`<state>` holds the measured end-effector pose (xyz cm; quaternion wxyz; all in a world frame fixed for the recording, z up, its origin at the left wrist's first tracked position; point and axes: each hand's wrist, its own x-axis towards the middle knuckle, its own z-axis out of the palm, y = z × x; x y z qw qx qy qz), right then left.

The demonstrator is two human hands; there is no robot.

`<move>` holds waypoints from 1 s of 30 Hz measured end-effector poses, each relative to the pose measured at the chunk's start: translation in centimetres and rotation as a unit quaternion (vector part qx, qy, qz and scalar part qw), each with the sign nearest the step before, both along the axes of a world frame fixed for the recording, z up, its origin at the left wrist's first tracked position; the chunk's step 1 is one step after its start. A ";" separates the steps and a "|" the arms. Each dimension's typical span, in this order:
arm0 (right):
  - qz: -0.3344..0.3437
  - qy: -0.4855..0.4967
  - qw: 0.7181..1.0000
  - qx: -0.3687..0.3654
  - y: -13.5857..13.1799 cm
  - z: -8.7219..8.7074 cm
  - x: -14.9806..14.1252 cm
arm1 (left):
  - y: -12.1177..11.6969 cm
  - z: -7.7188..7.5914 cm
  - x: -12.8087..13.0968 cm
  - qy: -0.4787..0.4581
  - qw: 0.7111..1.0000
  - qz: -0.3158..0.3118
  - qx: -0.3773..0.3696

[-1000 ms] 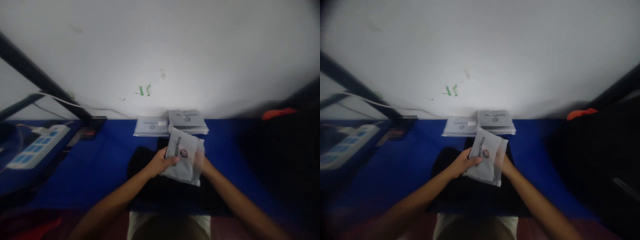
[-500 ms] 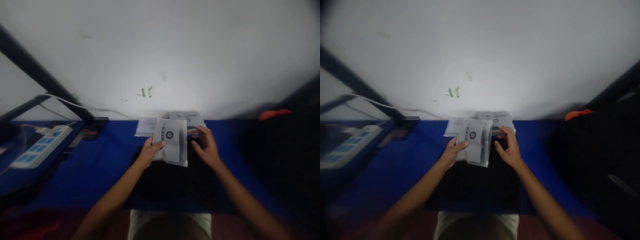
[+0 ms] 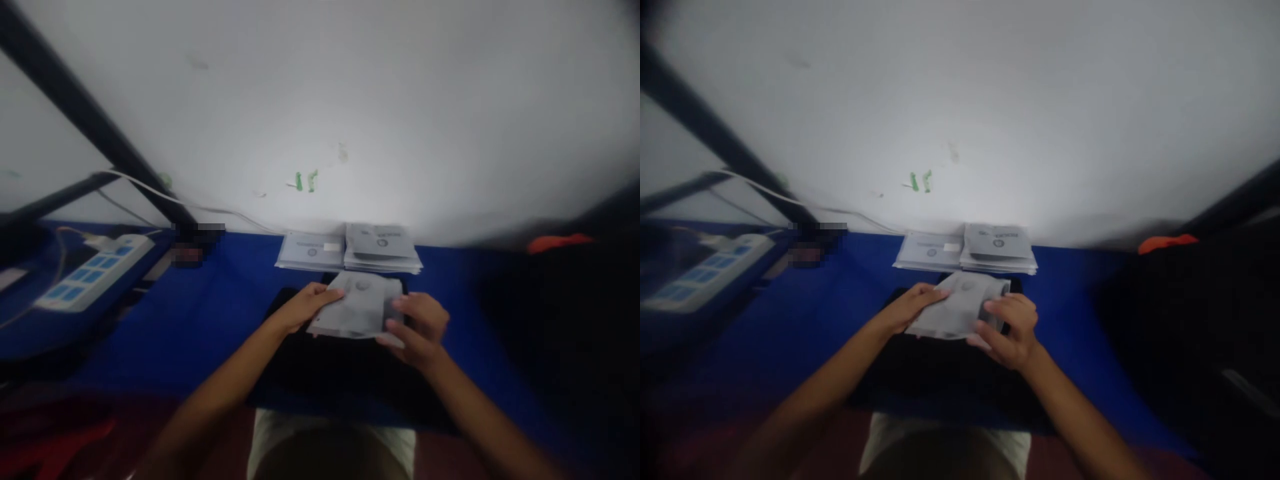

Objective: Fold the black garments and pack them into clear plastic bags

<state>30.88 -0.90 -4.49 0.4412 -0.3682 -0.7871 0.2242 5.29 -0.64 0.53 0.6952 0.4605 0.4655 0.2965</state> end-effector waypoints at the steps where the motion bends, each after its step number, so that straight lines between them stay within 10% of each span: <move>1: 0.014 -0.016 0.999 0.046 -0.1 0.7 -0.3 | 0.0 -0.1 -0.1 0.052 0.997 -0.043 0.022; 4: 0.056 -0.036 0.980 0.185 0.0 2.5 -1.4 | -0.1 -0.3 -0.1 0.240 0.952 -0.079 0.173; 7: 0.053 -0.034 0.975 0.213 0.4 3.1 -2.5 | -0.4 -0.3 0.2 0.358 0.857 0.035 0.369; 10: 0.033 -0.037 0.975 0.217 0.5 2.8 -3.0 | -1.1 0.0 0.7 0.323 0.792 0.084 0.512; 15: 0.040 0.012 0.977 0.208 -0.4 2.7 -3.6 | -2.5 0.3 1.8 0.267 0.710 -0.059 0.649; 24: 0.067 0.018 0.975 0.211 -0.8 2.6 -4.0 | -3.7 -1.3 3.5 0.268 0.653 -0.042 0.707; 30: 0.141 0.034 0.972 0.183 0.2 2.5 -2.6 | -3.0 -0.3 2.5 0.219 0.708 -0.010 0.671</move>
